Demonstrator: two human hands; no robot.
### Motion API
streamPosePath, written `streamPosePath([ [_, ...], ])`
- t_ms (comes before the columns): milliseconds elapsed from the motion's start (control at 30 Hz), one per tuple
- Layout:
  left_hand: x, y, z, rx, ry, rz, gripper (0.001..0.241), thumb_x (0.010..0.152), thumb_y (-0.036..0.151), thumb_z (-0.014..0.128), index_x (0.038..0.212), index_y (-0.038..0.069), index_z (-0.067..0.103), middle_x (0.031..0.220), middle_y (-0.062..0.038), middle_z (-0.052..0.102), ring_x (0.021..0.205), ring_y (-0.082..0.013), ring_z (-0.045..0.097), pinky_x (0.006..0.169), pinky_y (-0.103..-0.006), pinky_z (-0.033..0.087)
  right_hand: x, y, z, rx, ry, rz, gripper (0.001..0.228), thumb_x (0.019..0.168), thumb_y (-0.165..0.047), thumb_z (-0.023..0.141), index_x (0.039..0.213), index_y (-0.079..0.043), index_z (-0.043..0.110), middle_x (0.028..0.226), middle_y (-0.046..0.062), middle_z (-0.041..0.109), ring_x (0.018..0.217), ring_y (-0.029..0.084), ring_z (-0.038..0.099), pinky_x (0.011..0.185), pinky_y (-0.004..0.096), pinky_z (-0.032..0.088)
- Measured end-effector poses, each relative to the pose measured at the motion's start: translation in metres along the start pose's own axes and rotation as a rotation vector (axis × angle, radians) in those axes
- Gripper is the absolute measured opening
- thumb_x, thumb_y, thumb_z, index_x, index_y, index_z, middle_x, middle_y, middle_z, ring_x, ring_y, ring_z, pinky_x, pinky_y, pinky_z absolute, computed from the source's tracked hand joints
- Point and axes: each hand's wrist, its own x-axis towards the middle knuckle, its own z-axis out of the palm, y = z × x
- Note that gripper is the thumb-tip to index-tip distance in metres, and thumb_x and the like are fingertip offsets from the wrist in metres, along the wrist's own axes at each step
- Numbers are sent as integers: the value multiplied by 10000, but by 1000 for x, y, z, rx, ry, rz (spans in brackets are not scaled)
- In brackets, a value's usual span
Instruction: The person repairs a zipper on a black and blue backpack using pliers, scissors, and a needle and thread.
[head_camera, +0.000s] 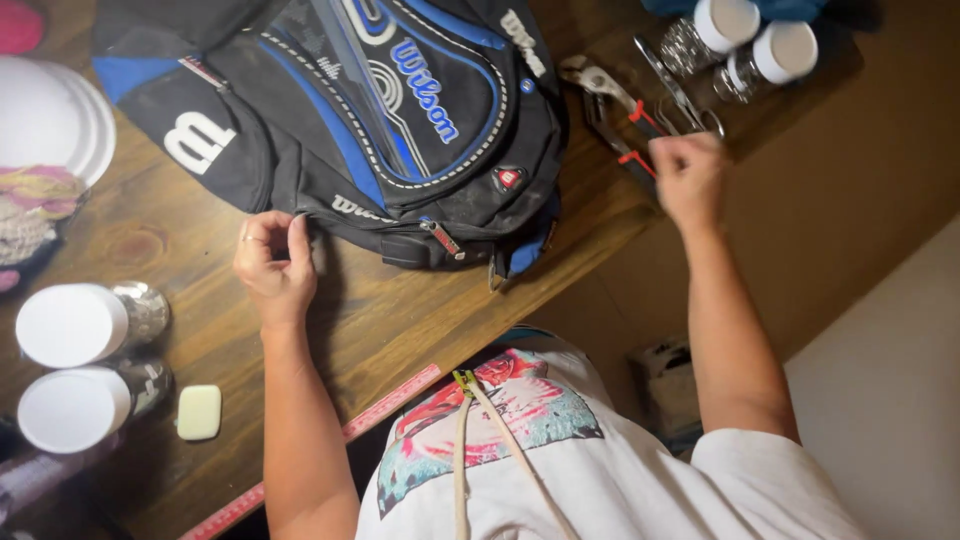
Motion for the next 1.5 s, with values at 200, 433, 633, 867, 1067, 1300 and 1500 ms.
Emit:
streamPosePath([
  [200,-8,-17,0,-128,-73,-180,38,1061,105,657,1046,79,680,958,-34,642,798,-135,575,758,-284,475,74,76,1,-241,-415,77,396,985,-395,729,709,-154,578,606,129,528,591,346,445,547,484,316],
  [433,-7,-7,-8,-294,-30,-324,74,1008,156,695,978,95,723,838,5,715,708,-71,645,690,-217,542,129,20,10,-860,-1115,61,673,871,-561,655,1214,-8,831,1290,260,779,1172,453,728,898,505,590],
  [633,-2,-6,-12,-438,-19,-349,60,940,73,749,996,51,750,823,-42,776,694,-92,756,623,-182,608,93,133,51,33,-701,69,474,897,58,752,1280,125,480,859,285,688,729,322,648,666,417,512],
  [867,5,-2,-21,-497,-44,-423,13,913,76,740,913,63,737,784,-41,773,695,-110,786,638,-191,632,16,-204,-91,973,-915,478,371,1124,-119,424,1457,41,463,890,193,595,668,292,639,531,368,521],
  [1067,8,-6,-27,-549,-101,-458,37,913,104,729,901,71,735,725,-43,765,655,-90,766,619,-186,620,-60,-357,-92,1702,-1433,736,564,943,-27,592,1442,188,441,1263,265,628,1108,367,647,969,507,506],
  [1300,14,-11,-35,-627,-188,-467,81,947,118,698,898,58,721,691,-13,694,530,-70,638,491,-191,533,-90,-363,-34,1618,-1195,613,752,778,-76,866,1408,133,511,1017,109,661,703,123,582,569,196,511],
  [1500,16,-13,-40,-585,-233,-471,111,945,119,727,850,80,686,681,-1,696,515,-51,618,481,-186,526,-79,-376,4,1479,-1158,583,712,757,-548,860,1100,36,640,712,67,539,607,115,489,533,203,400],
])
